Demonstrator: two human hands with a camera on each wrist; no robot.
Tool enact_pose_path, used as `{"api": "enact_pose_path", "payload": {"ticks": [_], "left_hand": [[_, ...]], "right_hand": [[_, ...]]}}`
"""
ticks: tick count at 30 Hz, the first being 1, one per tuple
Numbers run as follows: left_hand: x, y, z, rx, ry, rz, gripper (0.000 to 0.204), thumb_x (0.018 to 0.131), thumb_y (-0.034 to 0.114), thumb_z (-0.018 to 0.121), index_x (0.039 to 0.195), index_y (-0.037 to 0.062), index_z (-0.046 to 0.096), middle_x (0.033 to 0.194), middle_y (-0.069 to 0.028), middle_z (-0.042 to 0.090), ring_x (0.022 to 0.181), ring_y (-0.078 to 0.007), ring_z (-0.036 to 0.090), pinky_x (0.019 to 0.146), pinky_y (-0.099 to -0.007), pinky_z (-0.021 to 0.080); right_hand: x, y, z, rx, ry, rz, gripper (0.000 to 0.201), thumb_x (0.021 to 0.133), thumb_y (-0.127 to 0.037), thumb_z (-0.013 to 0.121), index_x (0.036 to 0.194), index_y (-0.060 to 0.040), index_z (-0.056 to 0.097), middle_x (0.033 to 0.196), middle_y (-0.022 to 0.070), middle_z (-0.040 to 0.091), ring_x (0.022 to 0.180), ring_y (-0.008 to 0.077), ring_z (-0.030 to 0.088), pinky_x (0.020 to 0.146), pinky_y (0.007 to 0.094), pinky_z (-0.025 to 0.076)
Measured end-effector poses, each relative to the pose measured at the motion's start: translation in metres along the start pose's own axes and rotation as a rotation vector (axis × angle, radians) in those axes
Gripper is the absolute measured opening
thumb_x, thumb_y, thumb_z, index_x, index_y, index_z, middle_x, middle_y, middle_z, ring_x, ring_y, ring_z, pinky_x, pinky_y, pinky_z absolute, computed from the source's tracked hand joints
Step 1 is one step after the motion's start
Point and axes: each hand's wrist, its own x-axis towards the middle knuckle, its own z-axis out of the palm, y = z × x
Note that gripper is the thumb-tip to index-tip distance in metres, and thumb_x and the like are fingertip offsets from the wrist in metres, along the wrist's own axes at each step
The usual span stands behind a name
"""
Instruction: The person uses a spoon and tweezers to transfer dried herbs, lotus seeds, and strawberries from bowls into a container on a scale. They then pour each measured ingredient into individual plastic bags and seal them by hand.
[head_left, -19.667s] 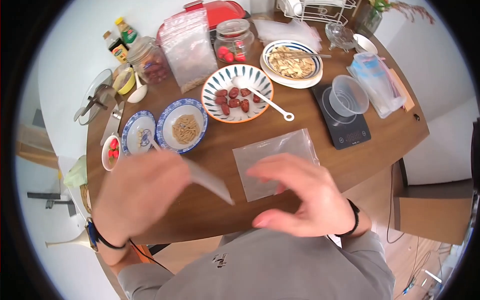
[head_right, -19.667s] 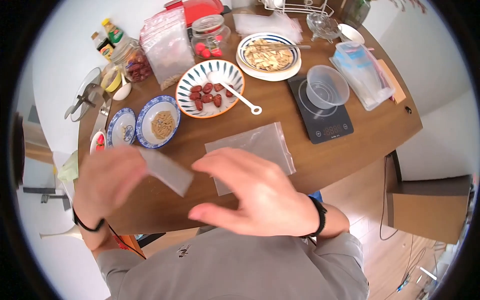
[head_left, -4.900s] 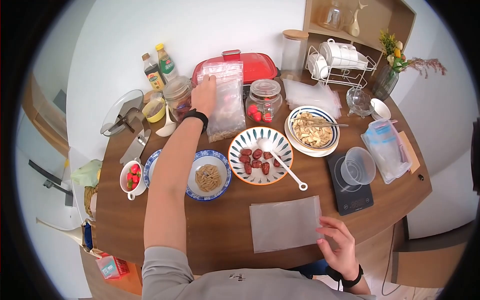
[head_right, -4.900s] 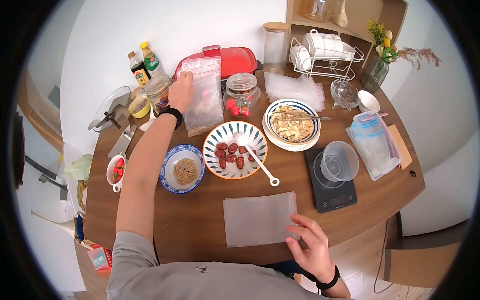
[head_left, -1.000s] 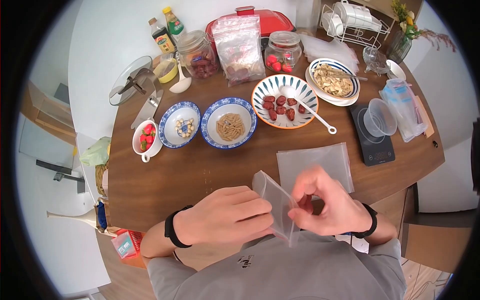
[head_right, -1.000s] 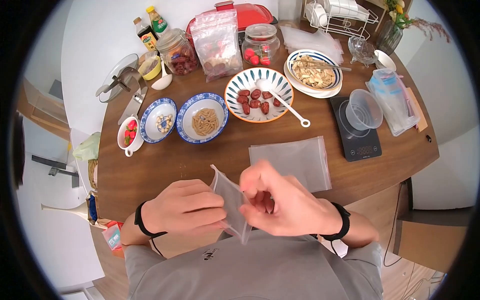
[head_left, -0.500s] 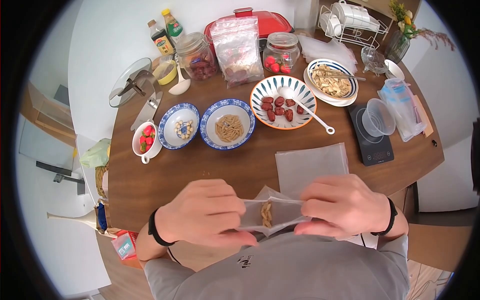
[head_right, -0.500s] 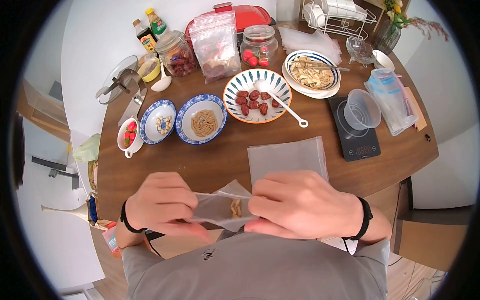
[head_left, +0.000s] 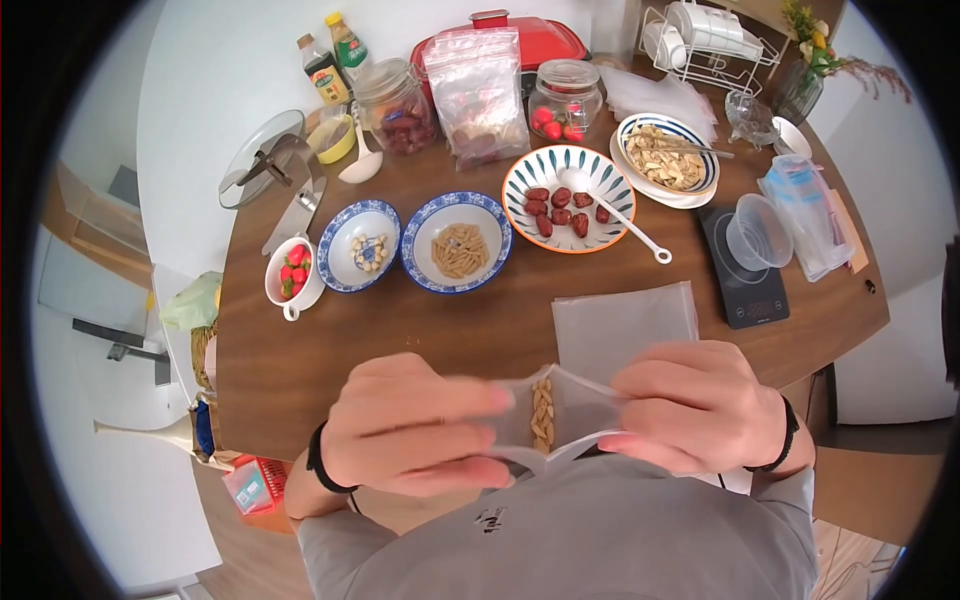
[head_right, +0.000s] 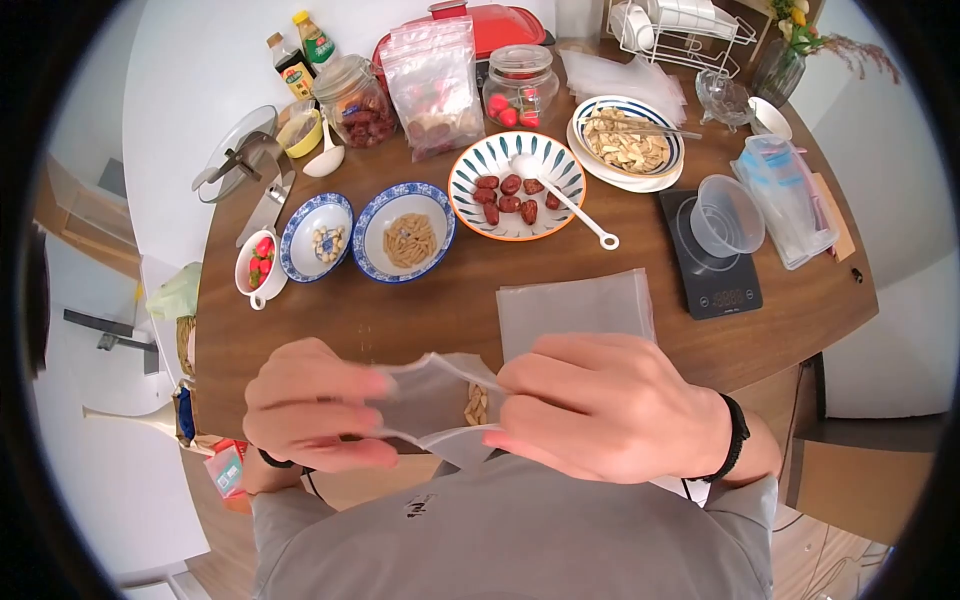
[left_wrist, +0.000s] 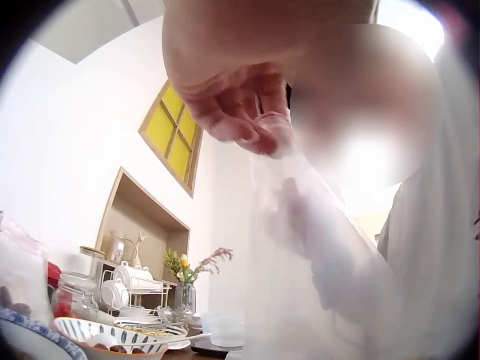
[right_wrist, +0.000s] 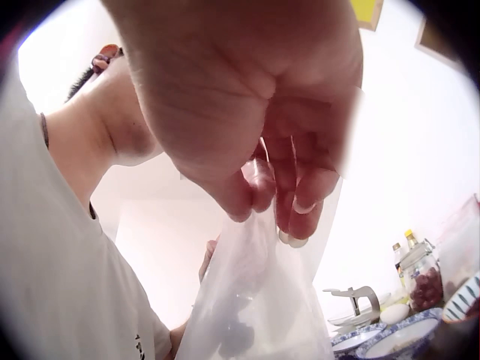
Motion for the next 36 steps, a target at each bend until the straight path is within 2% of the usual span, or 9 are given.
{"api": "enact_pose_path", "payload": {"ticks": [3, 11, 13, 16, 17, 23, 26, 28, 36], "left_hand": [[-0.019, -0.007, 0.015, -0.051, 0.389, -0.132, 0.105, 0.050, 0.049, 0.093, 0.133, 0.0035, 0.046, 0.140, -0.0241, 0.043, 0.098, -0.0240, 0.060, 0.078, -0.0331, 0.047], [-0.028, -0.006, 0.082, -0.638, 0.128, -0.514, 0.151, 0.043, 0.052, 0.095, 0.152, 0.0061, 0.001, 0.157, -0.0229, 0.005, 0.147, -0.0354, 0.005, 0.116, -0.0455, 0.010], [-0.006, 0.012, 0.097, -1.117, 0.504, -1.223, 0.150, 0.043, 0.049, 0.094, 0.153, 0.0082, 0.000, 0.158, -0.0181, 0.001, 0.147, -0.0332, 0.004, 0.117, -0.0448, 0.008], [-0.040, -0.004, 0.095, -0.720, -0.214, -0.613, 0.138, 0.056, 0.045, 0.090, 0.153, 0.0104, -0.001, 0.159, -0.0121, -0.001, 0.147, -0.0277, 0.005, 0.117, -0.0442, 0.010], [-0.047, -0.002, 0.108, -1.373, 0.003, -0.979, 0.123, 0.068, 0.037, 0.085, 0.154, 0.0110, 0.000, 0.159, -0.0106, 0.000, 0.145, -0.0238, 0.010, 0.116, -0.0424, 0.013], [-0.047, -0.005, 0.148, -1.090, 0.282, -0.852, 0.052, 0.097, 0.028, 0.056, 0.140, 0.0067, 0.037, 0.142, -0.0114, 0.039, 0.137, -0.0213, 0.034, 0.112, -0.0365, 0.028], [-0.055, -0.018, 0.136, -0.887, 0.064, -0.858, 0.092, 0.075, 0.025, 0.081, 0.148, 0.0090, 0.027, 0.141, -0.0122, 0.035, 0.132, -0.0265, 0.034, 0.108, -0.0379, 0.029], [-0.054, -0.019, 0.123, -0.809, 0.087, -0.719, 0.086, 0.073, 0.024, 0.081, 0.144, 0.0083, 0.035, 0.139, -0.0125, 0.038, 0.130, -0.0285, 0.037, 0.107, -0.0388, 0.031], [-0.045, -0.026, 0.040, -0.510, -0.095, -0.726, 0.069, 0.070, 0.016, 0.082, 0.130, 0.0040, 0.049, 0.123, -0.0113, 0.050, 0.115, -0.0239, 0.051, 0.093, -0.0371, 0.044]], "right_hand": [[0.002, -0.001, -0.004, 0.001, 0.072, -0.058, 0.028, 0.068, -0.011, 0.079, 0.071, -0.0030, 0.053, 0.080, 0.0075, 0.057, 0.059, 0.0213, 0.056, 0.045, 0.0305, 0.044], [0.006, -0.006, -0.001, -0.014, 0.215, -0.195, 0.029, 0.061, -0.012, 0.079, 0.073, -0.0009, 0.055, 0.082, 0.0106, 0.059, 0.062, 0.0214, 0.059, 0.044, 0.0282, 0.046], [0.006, -0.009, 0.000, -0.016, 0.247, -0.210, 0.029, 0.060, -0.013, 0.079, 0.073, -0.0019, 0.055, 0.081, 0.0106, 0.059, 0.061, 0.0205, 0.059, 0.044, 0.0276, 0.045], [0.006, -0.009, 0.001, -0.006, 0.277, -0.232, 0.029, 0.059, -0.012, 0.078, 0.071, -0.0028, 0.054, 0.079, 0.0100, 0.059, 0.060, 0.0197, 0.059, 0.043, 0.0267, 0.044], [0.006, -0.010, 0.001, -0.004, 0.275, -0.230, 0.029, 0.059, -0.012, 0.078, 0.071, -0.0028, 0.054, 0.079, 0.0100, 0.059, 0.060, 0.0197, 0.059, 0.043, 0.0267, 0.044], [0.013, -0.020, -0.009, -0.007, 0.224, -0.209, 0.029, 0.055, -0.013, 0.078, 0.068, -0.0042, 0.054, 0.077, 0.0096, 0.059, 0.060, 0.0184, 0.057, 0.042, 0.0233, 0.041], [0.015, -0.019, -0.014, -0.051, 0.171, -0.228, 0.033, 0.076, -0.029, 0.079, 0.067, -0.0070, 0.055, 0.072, 0.0081, 0.062, 0.052, 0.0179, 0.058, 0.038, 0.0238, 0.039], [0.014, -0.020, -0.012, -0.059, 0.236, -0.171, 0.029, 0.055, -0.014, 0.079, 0.068, -0.0043, 0.054, 0.075, 0.0089, 0.060, 0.057, 0.0177, 0.056, 0.042, 0.0249, 0.041], [0.010, -0.010, -0.017, -0.048, -0.009, 0.087, 0.029, 0.069, -0.018, 0.079, 0.086, -0.0008, 0.064, 0.092, 0.0144, 0.064, 0.066, 0.0254, 0.062, 0.052, 0.0317, 0.051]]}}
